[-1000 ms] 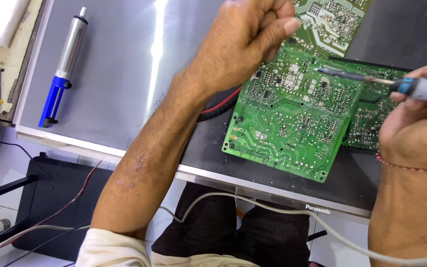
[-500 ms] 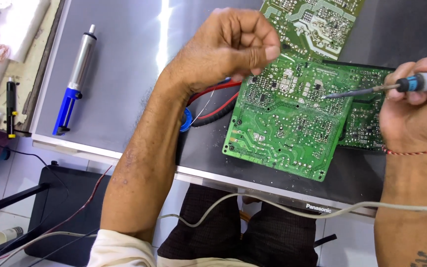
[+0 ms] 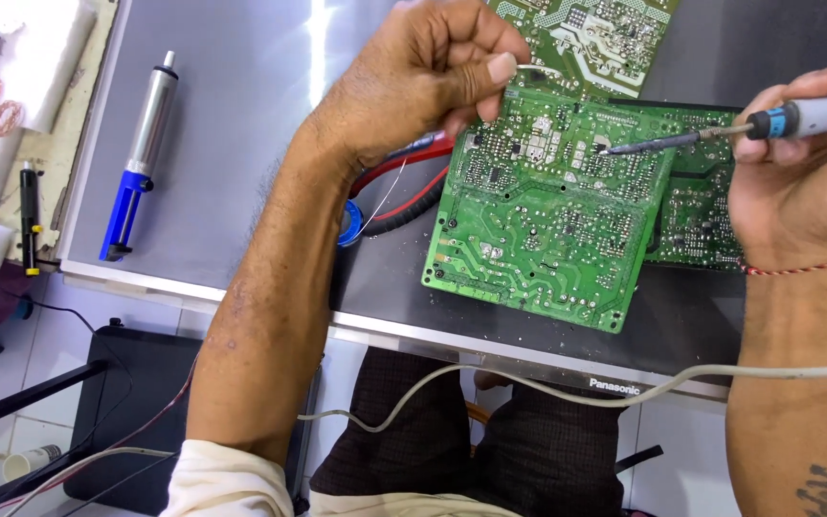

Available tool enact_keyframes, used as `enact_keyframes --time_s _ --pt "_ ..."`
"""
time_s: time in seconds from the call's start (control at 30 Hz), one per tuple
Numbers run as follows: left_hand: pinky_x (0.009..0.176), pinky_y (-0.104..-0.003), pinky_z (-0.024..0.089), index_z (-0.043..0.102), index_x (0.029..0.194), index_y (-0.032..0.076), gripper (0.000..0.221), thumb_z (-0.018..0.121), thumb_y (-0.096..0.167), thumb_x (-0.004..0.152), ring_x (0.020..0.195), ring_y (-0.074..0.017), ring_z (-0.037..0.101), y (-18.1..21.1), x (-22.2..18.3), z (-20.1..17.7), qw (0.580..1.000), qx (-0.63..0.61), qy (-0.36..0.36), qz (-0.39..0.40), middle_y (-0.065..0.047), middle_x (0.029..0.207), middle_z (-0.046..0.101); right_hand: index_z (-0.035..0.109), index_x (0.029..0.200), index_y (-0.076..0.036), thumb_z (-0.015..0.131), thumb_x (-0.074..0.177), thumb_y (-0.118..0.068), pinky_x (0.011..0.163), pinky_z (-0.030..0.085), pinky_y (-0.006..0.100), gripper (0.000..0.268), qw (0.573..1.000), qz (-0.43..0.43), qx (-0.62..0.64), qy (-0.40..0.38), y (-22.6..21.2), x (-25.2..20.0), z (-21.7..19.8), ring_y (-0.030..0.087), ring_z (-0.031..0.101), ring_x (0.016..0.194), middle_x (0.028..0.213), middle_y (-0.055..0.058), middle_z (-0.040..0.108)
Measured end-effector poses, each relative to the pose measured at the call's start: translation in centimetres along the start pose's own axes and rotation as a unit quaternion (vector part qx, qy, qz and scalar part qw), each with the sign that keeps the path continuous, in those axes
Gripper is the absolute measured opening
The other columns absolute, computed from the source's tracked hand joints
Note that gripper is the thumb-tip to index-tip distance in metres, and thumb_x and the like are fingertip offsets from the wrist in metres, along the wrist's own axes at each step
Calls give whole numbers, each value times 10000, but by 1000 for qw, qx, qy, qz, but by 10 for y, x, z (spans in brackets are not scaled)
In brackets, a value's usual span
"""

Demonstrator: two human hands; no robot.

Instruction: Soldering electronic components onto a printed circuit board using a soldering iron at a repair bench.

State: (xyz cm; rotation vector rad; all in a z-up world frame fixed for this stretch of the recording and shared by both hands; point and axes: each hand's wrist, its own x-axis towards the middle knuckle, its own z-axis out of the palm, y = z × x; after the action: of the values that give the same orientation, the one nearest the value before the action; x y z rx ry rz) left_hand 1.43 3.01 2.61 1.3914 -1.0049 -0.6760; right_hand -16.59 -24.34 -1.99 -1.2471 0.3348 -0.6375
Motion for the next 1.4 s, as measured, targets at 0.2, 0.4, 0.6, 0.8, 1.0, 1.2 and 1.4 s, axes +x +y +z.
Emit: enact_keyframes --time_s 0.2,0.4,0.6,0.8,1.0,1.2,1.4 --pt "583 -162 527 627 1068 61 88 570 126 1051 691 -77 648 15 -12 -2 999 25 23 40 -50 827 685 590 868 -129 610 984 -392 579 411 217 288 1000 11 9 26 3 4 2 123 479 636 569 -12 360" --pt "551 -219 395 494 1011 57 147 425 169 1075 569 -107 441 24 -52 32 973 50 193 114 -51 687 505 563 861 -119 535 1009 -284 573 372 204 223 1000 15 8 25 1 -1 10 94 422 613 588 8 352" --pt "513 -158 389 575 805 125 205 769 142 872 597 -27 439 14 -79 48 936 64 340 67 45 721 561 674 1105 -212 625 896 -382 880 494 223 274 997 61 50 22 -4 -1 19 145 611 893 783 -15 545" --pt "425 -226 287 512 820 145 233 714 220 911 497 -34 353 24 -85 64 900 231 368 -43 64 612 476 648 1222 -314 591 885 -536 1306 582 439 408 998 20 -46 -41 -9 -5 26 159 733 1207 968 -50 622" --pt "505 -231 467 617 919 85 69 665 125 889 576 -81 520 23 -104 83 874 337 333 -113 6 695 595 539 1354 -352 494 985 -619 1310 521 471 458 983 -5 -125 -133 1 3 5 197 664 1408 1159 -27 555" --pt "612 -347 451 644 977 77 367 636 433 890 672 -165 575 19 -114 90 860 398 298 -113 -8 749 617 577 1257 -303 593 883 -690 1124 505 365 538 987 77 -78 -115 -19 -12 35 144 710 1265 992 -67 602" --pt "584 -380 467 706 1008 92 301 690 358 869 659 -209 655 4 -116 96 861 382 280 -188 -15 700 689 581 1242 -302 650 869 -635 1249 463 387 505 993 60 -50 -91 -17 -13 38 183 718 1320 989 -49 618"
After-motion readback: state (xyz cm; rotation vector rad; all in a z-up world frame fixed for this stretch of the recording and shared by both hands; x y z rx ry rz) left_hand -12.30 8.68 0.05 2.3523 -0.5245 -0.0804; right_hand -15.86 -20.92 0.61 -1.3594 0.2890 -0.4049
